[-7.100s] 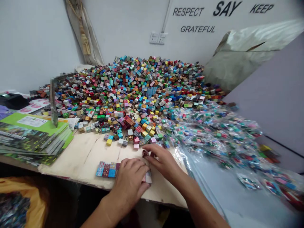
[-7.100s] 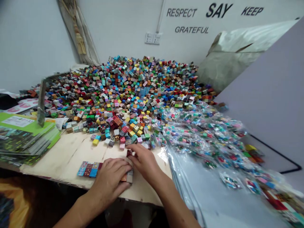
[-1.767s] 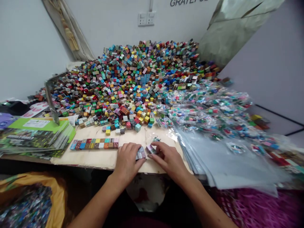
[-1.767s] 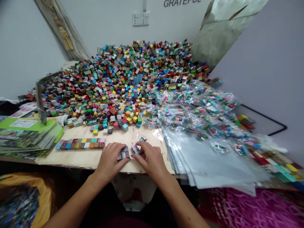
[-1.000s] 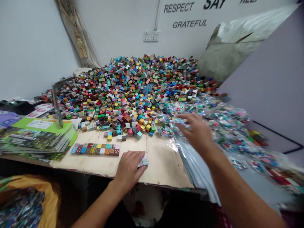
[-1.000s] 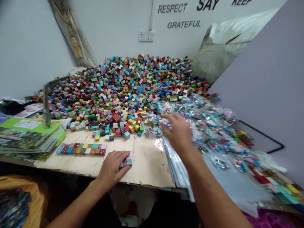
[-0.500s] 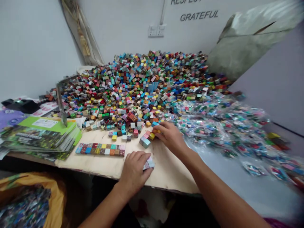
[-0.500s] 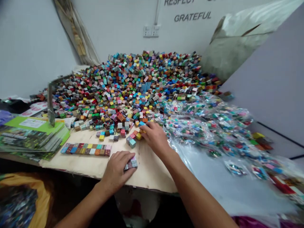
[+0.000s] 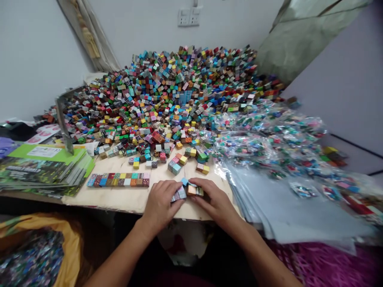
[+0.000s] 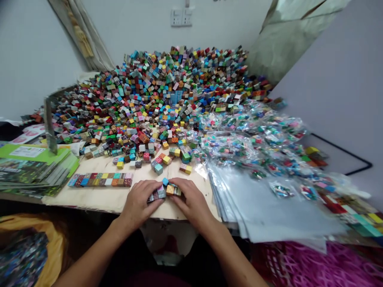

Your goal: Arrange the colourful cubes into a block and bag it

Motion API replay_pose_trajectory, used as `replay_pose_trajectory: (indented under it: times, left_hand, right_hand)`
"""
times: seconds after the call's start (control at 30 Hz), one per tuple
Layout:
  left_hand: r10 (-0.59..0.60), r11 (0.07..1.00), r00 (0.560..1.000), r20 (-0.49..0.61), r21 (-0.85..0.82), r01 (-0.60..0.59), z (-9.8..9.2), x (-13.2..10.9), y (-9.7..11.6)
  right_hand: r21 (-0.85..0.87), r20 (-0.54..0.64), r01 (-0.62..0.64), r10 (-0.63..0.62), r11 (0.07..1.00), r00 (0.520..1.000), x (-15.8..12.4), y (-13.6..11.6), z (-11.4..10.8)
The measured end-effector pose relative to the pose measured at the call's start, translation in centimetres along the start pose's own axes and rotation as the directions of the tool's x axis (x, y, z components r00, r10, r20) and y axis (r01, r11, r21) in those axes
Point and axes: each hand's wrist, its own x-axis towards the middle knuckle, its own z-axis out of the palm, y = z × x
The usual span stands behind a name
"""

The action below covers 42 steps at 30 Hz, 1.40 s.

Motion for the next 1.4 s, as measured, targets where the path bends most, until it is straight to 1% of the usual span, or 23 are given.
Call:
replay_pose_trajectory:
  times: [0.1, 0.2, 0.3, 0.37, 0.4, 0.43, 0.47, 0.5, 0.53, 0.57, 0.6, 0.63, 0.67, 0.7, 0.77, 0.8, 0.87, 1.0, 1.1, 1.23, 1.3, 1.33, 1.4]
  left_hand:
    - [-0.002, 1.0, 1.0, -0.001, 0.005, 0.002, 0.0, 0.0, 0.0]
    - [-0.001, 1.0, 1.0, -0.01, 0.004, 0.001, 0.1, -0.1, 0.0]
    - [0.002, 1.0, 1.0, -0.022, 0.002, -0.002, 0.2, -0.1, -0.1]
    - [0.001, 1.0, 1.0, -0.023, -0.004, -0.001, 0.2, -0.1, -0.1]
    - [0.001, 1.0, 1.0, -0.022, -0.008, -0.001, 0.2, -0.1, -0.1]
    - [0.003, 1.0, 1.0, -0.02, -0.015, -0.003, 0.2, -0.1, -0.1]
    - [0.007, 1.0, 1.0, -0.016, -0.023, -0.007, 0.2, -0.2, -0.1]
    - [0.014, 0.999, 1.0, -0.011, -0.033, -0.014, 0.1, -0.2, -0.2]
    - [0.022, 0.999, 1.0, -0.006, -0.044, -0.023, 0.0, -0.3, -0.2]
    - [0.031, 0.998, 1.0, 0.001, -0.056, -0.031, -0.1, -0.4, -0.2]
    - [0.038, 0.997, 0.999, 0.008, -0.07, -0.037, -0.2, -0.5, -0.3]
    - [0.042, 0.996, 0.999, 0.014, -0.084, -0.04, -0.3, -0.6, -0.3]
    - [0.041, 0.995, 0.999, 0.018, -0.096, -0.039, -0.4, -0.7, -0.4]
    - [0.037, 0.994, 0.999, 0.022, -0.106, -0.035, -0.5, -0.8, -0.5]
    - [0.032, 0.992, 0.999, 0.032, -0.12, -0.028, -0.6, -0.9, -0.6]
    - [0.034, 0.992, 0.999, 0.041, -0.122, -0.029, -0.7, -0.9, -0.6]
    - [0.038, 0.994, 0.997, 0.066, -0.108, -0.031, -0.7, -0.8, -0.7]
    - [0.011, 0.999, 0.989, 0.144, -0.049, -0.004, -0.9, -0.3, -0.6]
    - [0.007, 0.999, 0.978, 0.207, -0.042, 0.002, -1.2, 0.3, -0.6]
    - [-0.007, 0.999, 0.971, 0.238, -0.043, 0.017, -1.6, 0.6, -0.8]
    - [-0.02, 0.999, 0.97, 0.242, -0.03, 0.028, -1.8, 0.6, -0.8]
    - [-0.024, 0.999, 0.969, 0.247, -0.018, 0.03, -2.0, 0.5, -0.7]
    - [-0.03, 0.999, 0.967, 0.254, 0.029, 0.024, -2.3, 0.5, -0.2]
  right_hand:
    - [-0.04, -0.04, 0.011, -0.012, 0.999, 0.999, -0.1, 0.2, -0.1]
    - [-0.135, -0.136, -0.068, 0.05, 0.988, 0.99, -0.1, 1.0, -0.5]
    - [-0.219, -0.265, -0.196, 0.136, 0.956, 0.955, 0.2, 2.1, -1.5]
    - [-0.248, -0.341, -0.222, 0.13, 0.943, 0.931, 0.4, 2.2, -2.2]
    - [-0.247, -0.357, -0.208, 0.11, 0.946, 0.928, 0.4, 1.9, -2.4]
    - [-0.23, -0.346, -0.182, 0.094, 0.956, 0.934, 0.4, 1.4, -2.6]
    - [-0.187, -0.308, -0.155, 0.092, 0.97, 0.947, 0.4, 0.8, -2.6]
    - [-0.116, -0.242, -0.139, 0.108, 0.983, 0.964, 0.3, 0.1, -2.4]
    - [-0.025, -0.144, -0.144, 0.139, 0.989, 0.98, 0.3, -0.6, -2.2]
    - [0.068, -0.035, -0.169, 0.172, 0.983, 0.985, 0.2, -1.2, -2.0]
    - [0.138, 0.06, -0.213, 0.206, 0.967, 0.977, 0.2, -1.6, -1.8]
    - [0.168, 0.121, -0.26, 0.241, 0.951, 0.963, 0.2, -1.9, -1.6]
    - [0.156, 0.146, -0.297, 0.275, 0.942, 0.95, 0.2, -2.0, -1.5]
    - [0.112, 0.139, -0.32, 0.304, 0.941, 0.943, 0.2, -2.0, -1.5]
    - [-0.005, 0.099, -0.327, 0.326, 0.945, 0.94, 0.1, -1.8, -1.6]
    - [-0.048, 0.104, -0.316, 0.32, 0.947, 0.942, 0.1, -1.7, -1.8]
    - [-0.088, 0.152, -0.283, 0.293, 0.955, 0.944, 0.0, -1.5, -1.9]
    - [-0.09, 0.247, -0.245, 0.26, 0.965, 0.933, 0.4, -1.4, -1.9]
    - [-0.06, 0.321, -0.187, 0.196, 0.981, 0.927, 1.2, -1.5, -1.9]
    - [-0.06, 0.377, -0.099, 0.114, 0.993, 0.919, 1.7, -1.5, -2.3]
    - [-0.058, 0.357, -0.072, 0.088, 0.996, 0.93, 1.6, -1.3, -3.1]
    - [-0.069, 0.32, -0.071, 0.089, 0.995, 0.943, 1.5, -1.1, -3.6]
    - [-0.143, 0.185, -0.097, 0.122, 0.985, 0.975, 1.5, -0.4, -4.7]
